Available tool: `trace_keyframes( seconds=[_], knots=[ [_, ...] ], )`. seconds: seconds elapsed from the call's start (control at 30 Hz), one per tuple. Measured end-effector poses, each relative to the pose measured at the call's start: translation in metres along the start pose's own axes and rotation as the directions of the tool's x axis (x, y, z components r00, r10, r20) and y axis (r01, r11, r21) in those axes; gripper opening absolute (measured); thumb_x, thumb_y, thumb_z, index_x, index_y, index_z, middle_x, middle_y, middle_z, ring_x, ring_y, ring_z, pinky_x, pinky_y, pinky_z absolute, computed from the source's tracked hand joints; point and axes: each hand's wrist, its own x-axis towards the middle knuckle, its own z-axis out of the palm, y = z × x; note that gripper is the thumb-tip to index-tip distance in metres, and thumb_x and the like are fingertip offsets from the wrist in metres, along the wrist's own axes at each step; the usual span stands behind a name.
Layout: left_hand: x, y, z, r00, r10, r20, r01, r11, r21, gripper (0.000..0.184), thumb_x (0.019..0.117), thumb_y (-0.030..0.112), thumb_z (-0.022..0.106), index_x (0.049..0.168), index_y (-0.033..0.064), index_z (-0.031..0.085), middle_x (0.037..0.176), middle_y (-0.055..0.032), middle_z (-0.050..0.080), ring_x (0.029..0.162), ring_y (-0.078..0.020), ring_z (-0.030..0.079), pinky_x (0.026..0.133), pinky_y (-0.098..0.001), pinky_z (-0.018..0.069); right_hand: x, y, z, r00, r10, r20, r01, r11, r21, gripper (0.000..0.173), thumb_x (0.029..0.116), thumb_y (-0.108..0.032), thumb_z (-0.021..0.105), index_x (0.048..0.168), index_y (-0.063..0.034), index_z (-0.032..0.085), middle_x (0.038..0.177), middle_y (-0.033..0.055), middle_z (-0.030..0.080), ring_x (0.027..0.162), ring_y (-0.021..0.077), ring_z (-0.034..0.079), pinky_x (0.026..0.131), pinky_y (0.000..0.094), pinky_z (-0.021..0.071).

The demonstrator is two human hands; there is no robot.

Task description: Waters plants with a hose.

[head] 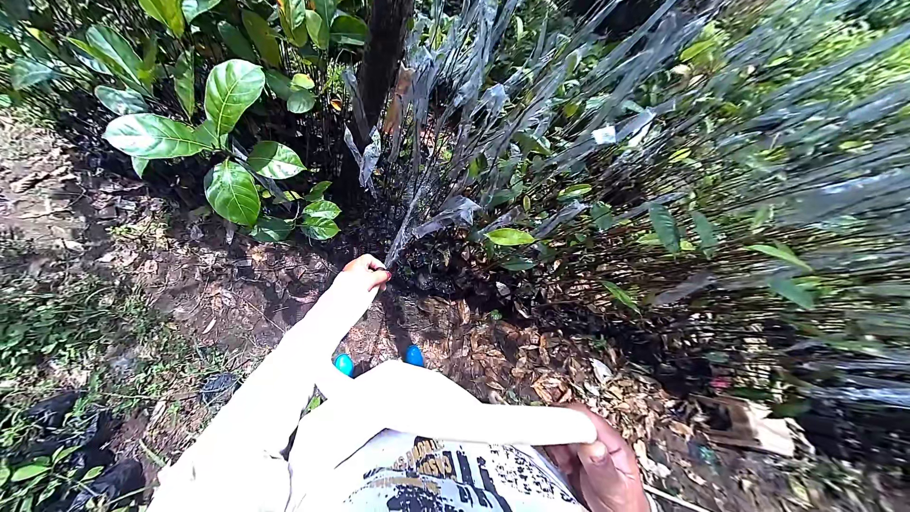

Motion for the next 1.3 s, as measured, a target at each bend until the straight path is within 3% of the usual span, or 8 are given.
trace_keyframes(
  seconds=[0.13, 0.23, 0.37, 0.57, 0.67, 0.73, 0.93, 1.3],
  knots=[
    [-0.011, -0.002, 0.002, 0.995, -0.095, 0.017, 0.094, 0.995, 0.026, 0.024, 0.0978, 0.015, 0.069, 0.114, -0.0009, 0.061, 0.08, -0.0054, 0.066, 0.062, -0.0078, 0.058, 0.062, -0.0259, 0.0498, -0.002, 0.003, 0.001, 1.0, 0.007, -0.008, -0.007, 1.0, -0.012, 0.028, 0.1037, -0.045, 0.053, 0.113, -0.0258, 0.072, 0.083, -0.0179, 0.067, 0.068, -0.0116, 0.057, 0.063, 0.0066, 0.0462],
    [-0.021, 0.002, 0.004, 0.991, -0.134, 0.021, 0.133, 0.99, 0.038, 0.022, 0.0983, 0.009, 0.067, 0.115, -0.0051, 0.061, 0.082, -0.0067, 0.065, 0.065, -0.0078, 0.058, 0.068, -0.026, 0.0512, -0.001, 0.005, 0.001, 1.0, -0.01, 0.009, 0.01, 1.0, 0.0, 0.028, 0.1045, -0.043, 0.053, 0.113, -0.0244, 0.072, 0.083, -0.0174, 0.067, 0.069, -0.012, 0.057, 0.063, 0.0063, 0.046],
    [-0.031, -0.004, 0.007, 0.987, -0.161, 0.004, 0.161, 0.986, 0.033, 0.024, 0.0991, 0.009, 0.065, 0.118, -0.0048, 0.059, 0.082, -0.0053, 0.065, 0.066, -0.007, 0.058, 0.067, -0.0249, 0.0499, -0.001, 0.01, -0.003, 1.0, -0.018, 0.023, 0.018, 1.0, -0.003, 0.028, 0.1046, -0.044, 0.052, 0.111, -0.0242, 0.071, 0.079, -0.0179, 0.066, 0.067, -0.0123, 0.056, 0.062, 0.0062, 0.0454],
    [-0.043, -0.015, 0.012, 0.982, -0.18, -0.056, 0.177, 0.983, -0.054, 0.019, 0.0988, 0.008, 0.064, 0.113, -0.0029, 0.058, 0.075, -0.0022, 0.064, 0.06, -0.0055, 0.058, 0.059, -0.0221, 0.0488, 0.0, 0.016, -0.018, 0.997, -0.048, 0.055, 0.049, 0.999, 0.0, 0.028, 0.1052, -0.043, 0.052, 0.111, -0.023, 0.071, 0.08, -0.0179, 0.066, 0.068, -0.0125, 0.056, 0.063, 0.0063, 0.0462],
    [-0.048, -0.016, 0.015, 0.975, -0.182, -0.125, 0.17, 0.98, -0.106, 0.029, 0.0978, 0.01, 0.068, 0.12, -0.0047, 0.055, 0.079, -0.0043, 0.065, 0.059, -0.0052, 0.059, 0.056, -0.0209, 0.0494, 0.0, 0.018, -0.027, 0.996, -0.04, 0.079, 0.039, 0.999, 0.02, 0.027, 0.1046, -0.044, 0.053, 0.11, -0.0231, 0.071, 0.08, -0.0179, 0.066, 0.069, -0.0125, 0.057, 0.063, 0.0065, 0.0465],
    [-0.051, -0.013, 0.017, 0.971, -0.184, -0.152, 0.166, 0.978, -0.125, 0.035, 0.0979, 0.01, 0.068, 0.126, -0.0055, 0.054, 0.085, -0.0066, 0.065, 0.063, -0.0061, 0.059, 0.061, -0.0219, 0.05, 0.001, 0.019, -0.034, 0.995, -0.042, 0.091, 0.039, 0.999, 0.036, 0.028, 0.1043, -0.044, 0.054, 0.109, -0.0221, 0.071, 0.079, -0.017, 0.065, 0.068, -0.0121, 0.056, 0.063, 0.0067, 0.0459],
    [-0.048, -0.008, 0.033, 0.965, -0.16, -0.207, 0.143, 0.985, -0.096, 0.022, 0.097, 0.006, 0.066, 0.114, -0.0049, 0.059, 0.08, -0.0045, 0.066, 0.064, -0.006, 0.061, 0.064, -0.0226, 0.0524, 0.005, 0.019, -0.057, 0.992, -0.054, 0.111, 0.048, 0.997, 0.053, 0.028, 0.1041, -0.044, 0.055, 0.108, -0.0207, 0.07, 0.08, -0.017, 0.064, 0.07, -0.0124, 0.056, 0.065, 0.0067, 0.0465],
    [-0.034, 0.019, 0.082, 0.956, -0.2, -0.213, 0.194, 0.98, -0.047, 0.02, 0.0997, 0.008, 0.064, 0.115, -0.0037, 0.058, 0.079, -0.0041, 0.065, 0.062, -0.0061, 0.058, 0.06, -0.0223, 0.0496, 0.009, 0.017, -0.113, 0.988, -0.067, 0.142, 0.058, 0.996, 0.064, 0.03, 0.1034, -0.047, 0.055, 0.107, -0.021, 0.07, 0.078, -0.0177, 0.063, 0.069, -0.0134, 0.055, 0.064, 0.0057, 0.0449]
  ],
)
